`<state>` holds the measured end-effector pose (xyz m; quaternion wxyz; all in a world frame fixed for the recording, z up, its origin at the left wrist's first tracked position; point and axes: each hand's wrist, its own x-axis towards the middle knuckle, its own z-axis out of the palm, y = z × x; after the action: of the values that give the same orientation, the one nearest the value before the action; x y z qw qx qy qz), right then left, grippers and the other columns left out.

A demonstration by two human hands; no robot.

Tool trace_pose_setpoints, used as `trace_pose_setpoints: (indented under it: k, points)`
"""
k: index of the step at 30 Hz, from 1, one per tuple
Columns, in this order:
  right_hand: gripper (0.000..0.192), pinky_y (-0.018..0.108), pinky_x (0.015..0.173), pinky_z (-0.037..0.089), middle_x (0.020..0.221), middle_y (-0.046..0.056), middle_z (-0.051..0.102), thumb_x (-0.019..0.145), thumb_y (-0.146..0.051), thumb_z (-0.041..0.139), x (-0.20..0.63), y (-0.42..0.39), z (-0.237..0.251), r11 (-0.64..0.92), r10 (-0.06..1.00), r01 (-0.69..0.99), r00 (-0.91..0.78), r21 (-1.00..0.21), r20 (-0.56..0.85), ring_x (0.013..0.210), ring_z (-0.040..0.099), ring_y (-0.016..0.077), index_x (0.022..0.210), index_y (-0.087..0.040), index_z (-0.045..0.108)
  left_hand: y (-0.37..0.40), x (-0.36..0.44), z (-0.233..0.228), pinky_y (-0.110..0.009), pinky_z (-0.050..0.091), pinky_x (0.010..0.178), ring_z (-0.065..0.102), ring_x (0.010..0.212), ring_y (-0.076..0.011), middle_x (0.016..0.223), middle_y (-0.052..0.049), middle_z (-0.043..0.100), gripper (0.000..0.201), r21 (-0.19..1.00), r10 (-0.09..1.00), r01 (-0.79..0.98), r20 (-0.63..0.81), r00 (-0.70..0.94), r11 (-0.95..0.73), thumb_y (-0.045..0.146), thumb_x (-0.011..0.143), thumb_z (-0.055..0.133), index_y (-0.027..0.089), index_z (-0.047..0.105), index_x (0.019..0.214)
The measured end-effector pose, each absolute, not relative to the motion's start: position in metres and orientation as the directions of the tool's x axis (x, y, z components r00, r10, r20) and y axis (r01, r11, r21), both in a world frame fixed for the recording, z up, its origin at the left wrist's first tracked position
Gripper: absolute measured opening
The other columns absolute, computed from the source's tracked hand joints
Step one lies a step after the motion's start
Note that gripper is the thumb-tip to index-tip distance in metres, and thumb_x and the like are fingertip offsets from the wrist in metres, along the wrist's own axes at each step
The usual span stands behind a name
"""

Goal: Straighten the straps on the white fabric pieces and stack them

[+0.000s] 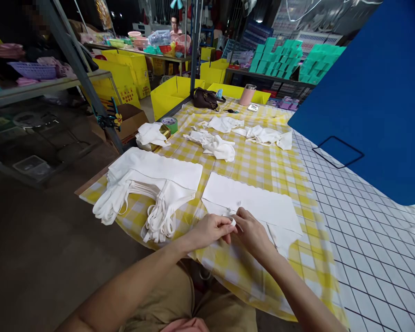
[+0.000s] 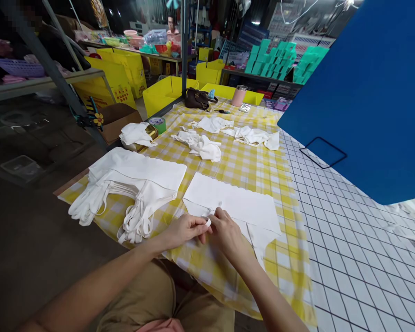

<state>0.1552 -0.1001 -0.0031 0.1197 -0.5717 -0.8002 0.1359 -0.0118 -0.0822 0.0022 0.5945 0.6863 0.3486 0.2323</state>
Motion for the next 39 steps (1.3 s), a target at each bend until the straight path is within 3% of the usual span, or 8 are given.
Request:
trace_pose_setpoints:
  k: [4,8,14,20,27,30,34,39]
  points:
    - [0.038,0.026,0.059,0.045,0.088,0.006,0.051,0.076,-0.014,0.048,0.154,-0.095,-0.006,0.373,0.925,0.821,-0.365,-0.431,0.105,0.067,0.054,0.0146,0.114,-0.017,0.055,-0.082,-0.015,0.001,-0.019,0.044,0.065,0.058,0.065,-0.0105,0.068,-0.003,0.066,0.036,0.986,0.733,0.161,-0.087,0.675,-0.032,0.037,0.087,0.043,0.012,0.062,0.07]
    - [0.018,0.023,0.054,0.042,0.077,0.003,0.05,0.073,-0.011,0.049,0.156,-0.09,-0.013,0.413,0.907,0.786,-0.399,-0.459,0.133,0.06,0.051,0.0121,0.081,-0.018,0.063,-0.083,-0.017,-0.001,-0.02,0.044,0.066,0.059,0.068,-0.0116,0.07,-0.003,0.067,0.035,0.983,0.728,0.179,-0.093,0.679,-0.041,0.04,0.086,0.045,0.012,0.066,0.081]
    - [0.025,0.025,0.059,0.043,0.079,0.006,0.054,0.086,-0.015,0.036,0.192,-0.068,-0.004,0.378,0.913,0.899,-0.324,-0.221,0.247,0.069,0.055,0.0152,0.082,-0.019,0.061,-0.083,-0.023,-0.006,-0.018,0.042,0.061,0.059,0.069,-0.0109,0.076,-0.003,0.066,0.032,0.966,0.73,0.248,-0.117,0.673,-0.075,0.039,0.085,0.049,0.014,0.069,0.087]
    - [0.024,0.025,0.045,0.03,0.08,0.008,0.058,0.089,-0.02,0.034,0.211,-0.061,0.013,0.324,0.928,0.944,-0.329,0.056,0.176,0.074,0.055,0.0197,0.078,-0.02,0.054,-0.082,-0.028,-0.007,-0.019,0.039,0.064,0.052,0.066,-0.0097,0.072,-0.001,0.06,0.029,0.923,0.746,0.291,-0.007,0.666,-0.25,0.036,0.086,0.049,0.018,0.071,0.084]
    - [0.017,0.025,0.044,0.024,0.069,0.006,0.063,0.085,-0.012,0.032,0.207,-0.066,0.008,0.131,0.99,0.989,-0.134,0.07,0.047,0.055,0.055,0.0176,0.084,-0.02,0.047,-0.082,-0.022,-0.007,-0.023,0.037,0.078,0.056,0.079,-0.0127,0.077,-0.001,0.063,0.024,0.861,0.744,0.36,0.033,0.667,-0.36,0.031,0.087,0.05,0.021,0.071,0.082]
    - [0.019,0.026,0.047,0.033,0.069,0.007,0.062,0.083,-0.012,0.029,0.211,-0.066,0.005,0.177,0.982,0.984,-0.175,-0.018,0.067,0.059,0.058,0.019,0.084,-0.02,0.047,-0.081,-0.021,-0.009,-0.025,0.036,0.081,0.056,0.081,-0.0133,0.078,-0.001,0.063,0.022,0.839,0.744,0.381,0.041,0.667,-0.388,0.03,0.086,0.053,0.021,0.071,0.08]
    - [0.026,0.029,0.057,0.044,0.079,0.006,0.067,0.08,-0.015,0.031,0.213,-0.066,0.004,0.217,0.975,0.927,-0.188,-0.307,0.12,0.07,0.064,0.0202,0.097,-0.021,0.049,-0.078,-0.022,-0.007,-0.028,0.036,0.084,0.055,0.087,-0.0157,0.084,-0.001,0.062,0.018,0.786,0.704,0.418,0.03,0.71,-0.455,0.03,0.084,0.056,0.021,0.071,0.078]
    - [0.023,0.032,0.069,0.048,0.076,0.002,0.069,0.077,-0.02,0.04,0.205,-0.07,0.01,0.167,0.985,0.809,-0.119,-0.563,0.122,0.073,0.065,0.0192,0.089,-0.023,0.059,-0.064,-0.011,0.004,-0.033,0.038,0.09,0.052,0.099,-0.0184,0.103,-0.005,0.059,0.028,0.742,0.795,0.495,0.085,0.601,-0.453,0.031,0.087,0.05,0.021,0.06,0.112]
